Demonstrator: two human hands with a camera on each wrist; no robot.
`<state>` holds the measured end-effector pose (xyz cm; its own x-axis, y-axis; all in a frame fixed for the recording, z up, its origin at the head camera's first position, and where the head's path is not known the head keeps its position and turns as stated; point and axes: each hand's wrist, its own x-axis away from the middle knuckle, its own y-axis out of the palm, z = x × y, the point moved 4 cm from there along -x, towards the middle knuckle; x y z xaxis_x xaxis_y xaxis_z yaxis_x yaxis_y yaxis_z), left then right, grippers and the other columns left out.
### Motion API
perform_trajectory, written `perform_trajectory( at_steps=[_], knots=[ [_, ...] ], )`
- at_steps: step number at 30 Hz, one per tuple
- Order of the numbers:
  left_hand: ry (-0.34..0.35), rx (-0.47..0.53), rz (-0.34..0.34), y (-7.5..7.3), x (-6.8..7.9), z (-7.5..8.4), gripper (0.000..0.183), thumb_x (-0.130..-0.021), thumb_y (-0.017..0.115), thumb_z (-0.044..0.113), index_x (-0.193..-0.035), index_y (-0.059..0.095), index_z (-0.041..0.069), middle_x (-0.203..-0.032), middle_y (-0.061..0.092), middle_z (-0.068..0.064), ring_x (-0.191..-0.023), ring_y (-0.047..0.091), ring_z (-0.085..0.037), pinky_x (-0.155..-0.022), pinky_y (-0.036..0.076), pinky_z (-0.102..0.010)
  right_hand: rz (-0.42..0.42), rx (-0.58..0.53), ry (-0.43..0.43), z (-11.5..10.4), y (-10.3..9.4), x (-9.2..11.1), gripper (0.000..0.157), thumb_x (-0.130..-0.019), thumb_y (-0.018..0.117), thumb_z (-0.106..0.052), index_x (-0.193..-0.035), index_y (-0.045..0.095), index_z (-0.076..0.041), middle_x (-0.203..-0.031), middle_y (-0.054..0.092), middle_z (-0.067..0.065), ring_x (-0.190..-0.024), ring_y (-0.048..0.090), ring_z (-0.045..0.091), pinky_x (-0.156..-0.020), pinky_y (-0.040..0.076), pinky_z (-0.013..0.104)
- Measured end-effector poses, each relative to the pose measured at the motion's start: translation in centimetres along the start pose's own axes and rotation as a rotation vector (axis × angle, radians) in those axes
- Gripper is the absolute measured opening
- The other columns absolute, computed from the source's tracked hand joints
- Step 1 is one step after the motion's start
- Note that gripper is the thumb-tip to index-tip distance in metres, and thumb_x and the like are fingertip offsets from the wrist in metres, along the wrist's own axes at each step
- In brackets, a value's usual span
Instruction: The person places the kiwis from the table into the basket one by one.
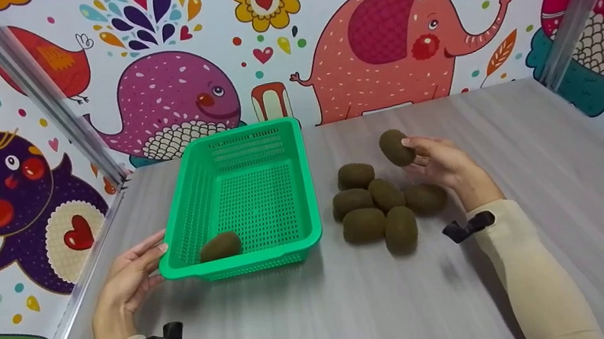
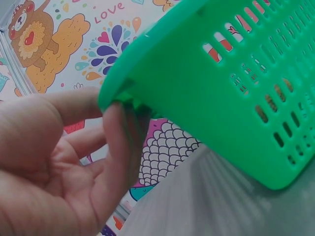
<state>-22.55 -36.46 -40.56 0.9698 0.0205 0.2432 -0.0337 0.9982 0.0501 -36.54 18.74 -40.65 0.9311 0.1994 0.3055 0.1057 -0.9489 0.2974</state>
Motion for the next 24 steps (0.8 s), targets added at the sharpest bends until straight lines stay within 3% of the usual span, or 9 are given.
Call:
perform_trajectory(
  at_steps=[5, 7, 14, 24],
  knots=[
    [0.006, -0.014, 0.010, -0.1, 0.0, 0.0, 0.025, -0.100, 0.061, 0.017, -0.121, 0.068, 0.029, -0.100, 0.076, 0.014, -0.090, 0.073, -0.006, -0.075, 0.061, -0.027, -0.050, -0.121, -0.014, -0.1, 0.7, 0.2, 0.034, -0.096, 0.068, -0.020, -0.125, 0.052, -0.010, -0.115, 0.054, 0.002, -0.098, 0.061, 0.013, -0.090, 0.057, 0.029],
    [0.006, -0.010, 0.006, -0.1, 0.0, 0.0, 0.025, -0.100, 0.061, 0.017, -0.121, 0.068, 0.029, -0.100, 0.076, 0.013, -0.090, 0.073, -0.006, -0.076, 0.061, -0.027, -0.063, -0.171, -0.003, -0.1, 1.1, 0.2, 0.026, -0.095, 0.070, -0.019, -0.116, 0.056, -0.010, -0.113, 0.057, 0.003, -0.100, 0.062, 0.015, -0.090, 0.058, 0.031],
    [0.007, -0.008, -0.006, -0.1, -0.1, 0.2, 0.028, -0.100, 0.063, 0.018, -0.125, 0.068, 0.028, -0.101, 0.076, 0.013, -0.091, 0.073, -0.007, -0.077, 0.061, -0.027, -0.133, -0.234, 0.031, 0.0, 2.8, 0.3, 0.037, -0.096, 0.068, -0.019, -0.126, 0.048, -0.011, -0.120, 0.056, 0.007, -0.104, 0.064, 0.018, -0.092, 0.058, 0.032],
    [0.011, 0.008, -0.008, 0.1, 0.1, 0.1, 0.022, -0.099, 0.063, 0.017, -0.107, 0.072, 0.035, -0.101, 0.076, 0.012, -0.090, 0.074, -0.008, -0.077, 0.061, -0.028, -0.249, -0.166, 0.006, 0.5, 5.2, 0.6, 0.016, -0.103, 0.054, -0.018, -0.115, 0.049, -0.009, -0.102, 0.068, 0.003, -0.095, 0.067, 0.016, -0.092, 0.057, 0.030]
  ],
)
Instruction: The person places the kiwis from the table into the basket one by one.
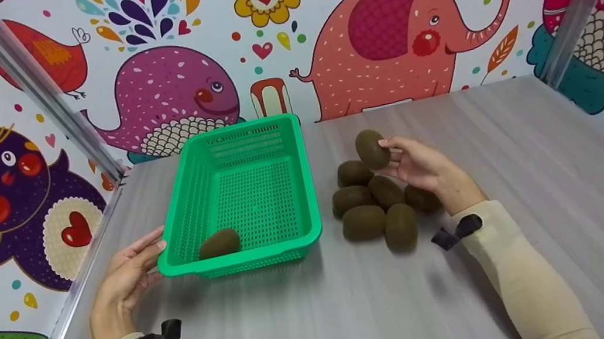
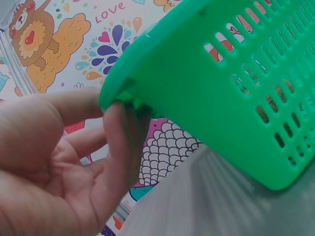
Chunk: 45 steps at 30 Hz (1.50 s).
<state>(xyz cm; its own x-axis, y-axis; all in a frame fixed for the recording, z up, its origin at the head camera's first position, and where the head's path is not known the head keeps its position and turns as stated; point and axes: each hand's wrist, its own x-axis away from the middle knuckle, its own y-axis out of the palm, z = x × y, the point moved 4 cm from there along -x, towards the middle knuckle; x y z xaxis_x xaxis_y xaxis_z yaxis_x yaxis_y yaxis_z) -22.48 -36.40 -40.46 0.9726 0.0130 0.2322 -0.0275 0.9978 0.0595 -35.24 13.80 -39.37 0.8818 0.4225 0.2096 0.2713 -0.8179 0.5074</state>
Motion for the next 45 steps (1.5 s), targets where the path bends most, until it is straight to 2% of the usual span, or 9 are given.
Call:
perform_trajectory(
  at_steps=[8, 15, 19, 23, 27, 31, 36, 41, 45],
  knots=[
    [0.000, 0.010, -0.005, -0.1, 0.0, -0.2, 0.024, -0.101, 0.060, 0.015, -0.105, 0.072, 0.036, -0.100, 0.076, 0.011, -0.089, 0.074, -0.008, -0.076, 0.061, -0.028, -0.075, 0.120, 0.007, 0.3, 2.3, -0.1, 0.021, -0.104, 0.051, -0.017, -0.123, 0.053, -0.011, -0.104, 0.070, 0.000, -0.096, 0.068, 0.015, -0.092, 0.056, 0.030],
    [0.000, 0.007, -0.007, -0.1, -0.2, -0.1, 0.024, -0.101, 0.060, 0.015, -0.106, 0.071, 0.036, -0.100, 0.076, 0.012, -0.088, 0.074, -0.008, -0.075, 0.061, -0.027, -0.056, 0.218, 0.039, -0.5, 4.1, -0.6, 0.041, -0.102, 0.052, -0.016, -0.142, 0.043, -0.015, -0.119, 0.060, 0.001, -0.102, 0.065, 0.016, -0.100, 0.048, 0.034],
    [-0.005, -0.004, -0.001, -0.1, -0.2, -0.1, 0.024, -0.101, 0.060, 0.015, -0.106, 0.071, 0.036, -0.099, 0.076, 0.012, -0.087, 0.073, -0.008, -0.075, 0.061, -0.027, -0.051, 0.267, 0.061, -0.9, 5.3, -1.2, 0.049, -0.101, 0.054, -0.016, -0.148, 0.039, -0.013, -0.127, 0.052, 0.004, -0.109, 0.061, 0.021, -0.107, 0.048, 0.039],
    [-0.008, -0.007, -0.001, -0.1, -0.2, -0.1, 0.024, -0.101, 0.060, 0.015, -0.105, 0.071, 0.036, -0.099, 0.076, 0.013, -0.087, 0.074, -0.008, -0.075, 0.061, -0.027, -0.050, 0.333, 0.089, -1.0, 6.6, -1.7, 0.056, -0.101, 0.057, -0.018, -0.153, 0.036, -0.011, -0.132, 0.050, 0.006, -0.115, 0.056, 0.025, -0.116, 0.042, 0.046],
    [-0.012, 0.002, -0.002, -0.1, -0.2, -0.1, 0.024, -0.101, 0.061, 0.015, -0.104, 0.071, 0.037, -0.099, 0.076, 0.012, -0.087, 0.073, -0.008, -0.075, 0.061, -0.027, -0.033, 0.378, 0.100, -1.1, 8.0, -2.3, 0.054, -0.100, 0.060, -0.019, -0.150, 0.041, -0.010, -0.135, 0.051, 0.009, -0.117, 0.056, 0.028, -0.115, 0.042, 0.049],
    [-0.007, 0.011, -0.004, -0.1, -0.1, -0.1, 0.027, -0.101, 0.060, 0.014, -0.102, 0.072, 0.037, -0.099, 0.076, 0.012, -0.087, 0.073, -0.008, -0.075, 0.061, -0.027, -0.022, 0.372, 0.111, -1.0, 9.4, -2.8, 0.050, -0.098, 0.063, -0.018, -0.145, 0.048, -0.009, -0.137, 0.052, 0.012, -0.122, 0.057, 0.032, -0.111, 0.047, 0.049],
    [0.005, 0.004, -0.004, 0.0, -0.1, -0.1, 0.026, -0.101, 0.060, 0.013, -0.105, 0.073, 0.035, -0.099, 0.076, 0.011, -0.088, 0.074, -0.008, -0.075, 0.061, -0.028, -0.030, 0.369, 0.131, -0.7, 10.9, -3.6, 0.049, -0.098, 0.064, -0.017, -0.143, 0.049, -0.007, -0.140, 0.052, 0.013, -0.129, 0.055, 0.034, -0.109, 0.048, 0.049],
    [0.002, -0.021, 0.002, 0.0, 0.0, 0.0, 0.022, -0.100, 0.062, 0.017, -0.108, 0.072, 0.035, -0.100, 0.076, 0.011, -0.089, 0.074, -0.008, -0.076, 0.062, -0.028, -0.025, 0.382, 0.147, -0.3, 12.0, -4.8, 0.047, -0.098, 0.064, -0.018, -0.141, 0.052, -0.006, -0.136, 0.054, 0.014, -0.129, 0.056, 0.035, -0.106, 0.050, 0.049],
    [-0.004, -0.002, -0.009, 0.0, 0.0, 0.0, 0.022, -0.100, 0.061, 0.016, -0.111, 0.071, 0.033, -0.100, 0.076, 0.010, -0.089, 0.074, -0.009, -0.076, 0.062, -0.028, -0.019, 0.378, 0.158, 0.2, 12.8, -5.7, 0.044, -0.097, 0.065, -0.018, -0.137, 0.054, -0.004, -0.135, 0.054, 0.014, -0.128, 0.057, 0.034, -0.105, 0.052, 0.048]
  ],
)
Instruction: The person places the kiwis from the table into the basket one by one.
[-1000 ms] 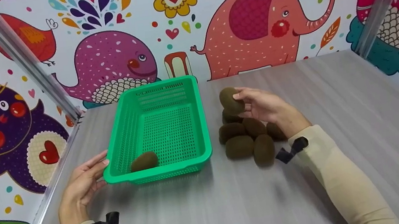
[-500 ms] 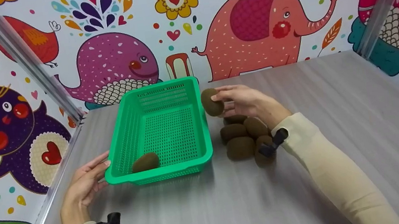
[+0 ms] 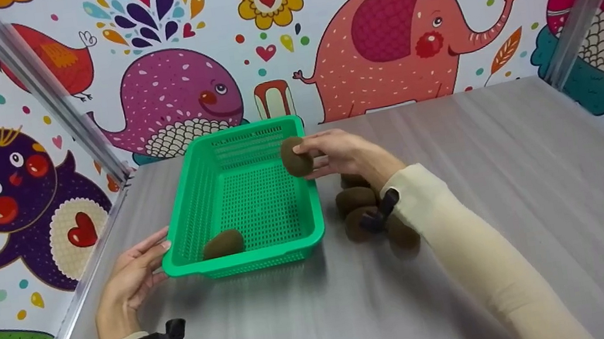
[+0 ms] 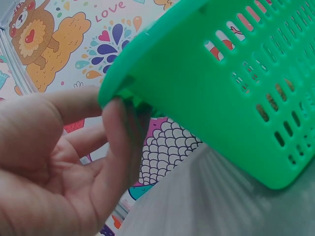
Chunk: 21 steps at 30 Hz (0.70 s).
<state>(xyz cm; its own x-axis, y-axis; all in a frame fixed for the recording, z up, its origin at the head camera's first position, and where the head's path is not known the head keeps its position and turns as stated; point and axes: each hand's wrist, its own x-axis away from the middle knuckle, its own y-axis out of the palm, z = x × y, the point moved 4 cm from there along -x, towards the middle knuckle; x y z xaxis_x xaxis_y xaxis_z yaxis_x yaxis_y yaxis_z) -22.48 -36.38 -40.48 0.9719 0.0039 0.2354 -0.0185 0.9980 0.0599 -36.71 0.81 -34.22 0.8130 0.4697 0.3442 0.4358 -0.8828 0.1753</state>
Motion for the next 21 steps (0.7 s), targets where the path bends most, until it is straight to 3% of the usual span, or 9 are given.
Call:
perform_trajectory(
  at_steps=[16, 21],
  knots=[
    [0.001, 0.028, -0.002, -0.2, 0.0, 0.0, 0.024, -0.101, 0.060, 0.014, -0.107, 0.072, 0.034, -0.099, 0.077, 0.010, -0.087, 0.074, -0.009, -0.074, 0.062, -0.027, 0.041, -0.038, 0.029, 0.0, 3.9, -3.5, 0.054, -0.095, 0.068, -0.015, -0.143, 0.047, -0.002, -0.147, 0.049, 0.019, -0.129, 0.058, 0.037, -0.099, 0.055, 0.047],
    [0.009, 0.037, -0.009, 0.0, 0.0, 0.0, 0.024, -0.101, 0.060, 0.013, -0.108, 0.072, 0.032, -0.100, 0.077, 0.009, -0.087, 0.074, -0.010, -0.074, 0.062, -0.028, 0.041, -0.052, 0.024, 0.2, 5.2, -4.1, 0.063, -0.096, 0.066, -0.012, -0.151, 0.036, -0.002, -0.153, 0.041, 0.021, -0.132, 0.055, 0.039, -0.104, 0.052, 0.048]
  ],
)
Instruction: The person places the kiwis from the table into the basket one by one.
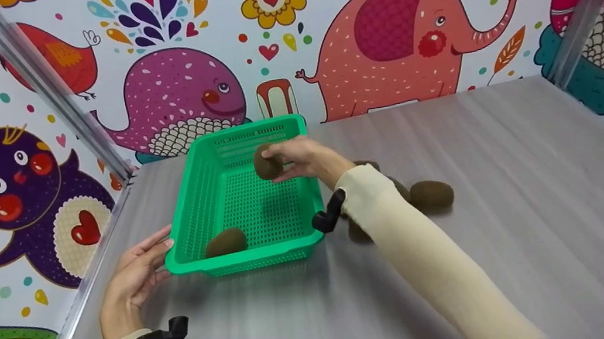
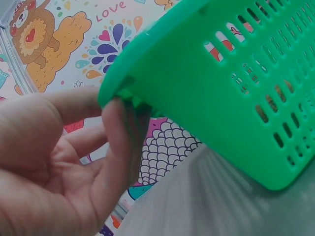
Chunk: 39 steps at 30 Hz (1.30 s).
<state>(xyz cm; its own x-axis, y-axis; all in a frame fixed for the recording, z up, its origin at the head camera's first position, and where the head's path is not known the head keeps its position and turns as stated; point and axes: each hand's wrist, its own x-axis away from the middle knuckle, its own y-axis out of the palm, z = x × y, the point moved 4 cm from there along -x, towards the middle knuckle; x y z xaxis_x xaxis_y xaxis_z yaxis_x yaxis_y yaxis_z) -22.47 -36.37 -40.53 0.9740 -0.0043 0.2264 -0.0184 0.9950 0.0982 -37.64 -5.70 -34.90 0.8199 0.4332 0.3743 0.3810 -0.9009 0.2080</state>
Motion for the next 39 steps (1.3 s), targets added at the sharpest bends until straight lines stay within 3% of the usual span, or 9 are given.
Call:
perform_trajectory(
  at_steps=[5, 10, 16, 20, 25, 33, 39],
  knots=[
    [0.006, -0.003, 0.005, 0.1, 0.0, 0.0, 0.024, -0.101, 0.060, 0.012, -0.111, 0.072, 0.030, -0.099, 0.077, 0.008, -0.087, 0.075, -0.010, -0.074, 0.062, -0.028, 0.025, -0.001, -0.006, 0.5, 0.8, -0.7, 0.078, -0.097, 0.063, -0.010, -0.158, 0.014, -0.004, -0.159, 0.029, 0.024, -0.136, 0.051, 0.040, -0.102, 0.053, 0.049],
    [0.000, 0.001, 0.004, 0.1, 0.0, 0.0, 0.022, -0.100, 0.061, 0.014, -0.112, 0.071, 0.029, -0.100, 0.077, 0.008, -0.087, 0.074, -0.010, -0.075, 0.062, -0.028, 0.064, 0.026, 0.028, 1.3, 1.1, -1.4, 0.075, -0.099, 0.060, -0.010, -0.158, 0.015, -0.004, -0.159, 0.028, 0.023, -0.138, 0.046, 0.043, -0.099, 0.055, 0.047],
    [-0.005, -0.001, 0.016, -0.1, 0.2, -0.1, 0.026, -0.101, 0.059, 0.012, -0.104, 0.073, 0.033, -0.099, 0.077, 0.009, -0.086, 0.074, -0.010, -0.074, 0.062, -0.028, 0.082, 0.052, 0.041, 2.3, 1.4, -2.0, 0.087, -0.099, 0.059, -0.010, -0.161, -0.002, -0.009, -0.161, 0.022, 0.023, -0.144, 0.039, 0.043, -0.104, 0.052, 0.049],
    [-0.005, -0.004, 0.015, -0.1, 0.1, -0.1, 0.026, -0.101, 0.059, 0.011, -0.104, 0.073, 0.033, -0.099, 0.077, 0.009, -0.087, 0.074, -0.010, -0.074, 0.062, -0.028, 0.084, 0.083, 0.056, 2.7, 1.4, -2.2, 0.081, -0.100, 0.057, -0.009, -0.161, 0.004, -0.006, -0.162, 0.022, 0.023, -0.146, 0.035, 0.042, -0.105, 0.051, 0.050],
    [0.000, -0.006, 0.010, 0.1, -0.1, -0.1, 0.025, -0.100, 0.059, 0.011, -0.105, 0.073, 0.032, -0.099, 0.077, 0.008, -0.086, 0.074, -0.010, -0.074, 0.062, -0.028, 0.094, 0.109, 0.102, 2.9, 1.3, -2.2, 0.081, -0.101, 0.055, -0.006, -0.161, 0.000, -0.008, -0.162, 0.022, 0.024, -0.147, 0.035, 0.040, -0.105, 0.051, 0.049],
    [0.005, -0.007, 0.012, 0.3, -0.2, 0.0, 0.024, -0.100, 0.061, 0.013, -0.112, 0.073, 0.029, -0.100, 0.077, 0.008, -0.087, 0.074, -0.010, -0.074, 0.062, -0.028, 0.102, 0.101, 0.113, 2.4, 0.8, -2.1, 0.075, -0.103, 0.051, -0.004, -0.161, 0.004, -0.006, -0.164, 0.020, 0.023, -0.148, 0.036, 0.035, -0.112, 0.046, 0.040],
    [0.002, -0.003, 0.013, 0.0, -0.1, 0.0, 0.025, -0.101, 0.059, 0.012, -0.108, 0.073, 0.032, -0.100, 0.077, 0.008, -0.086, 0.075, -0.010, -0.074, 0.062, -0.029, 0.059, 0.046, 0.082, 1.3, 1.1, -1.3, 0.087, -0.101, 0.057, -0.007, -0.161, -0.006, -0.009, -0.162, 0.025, 0.026, -0.143, 0.045, 0.035, -0.110, 0.048, 0.039]
  ],
)
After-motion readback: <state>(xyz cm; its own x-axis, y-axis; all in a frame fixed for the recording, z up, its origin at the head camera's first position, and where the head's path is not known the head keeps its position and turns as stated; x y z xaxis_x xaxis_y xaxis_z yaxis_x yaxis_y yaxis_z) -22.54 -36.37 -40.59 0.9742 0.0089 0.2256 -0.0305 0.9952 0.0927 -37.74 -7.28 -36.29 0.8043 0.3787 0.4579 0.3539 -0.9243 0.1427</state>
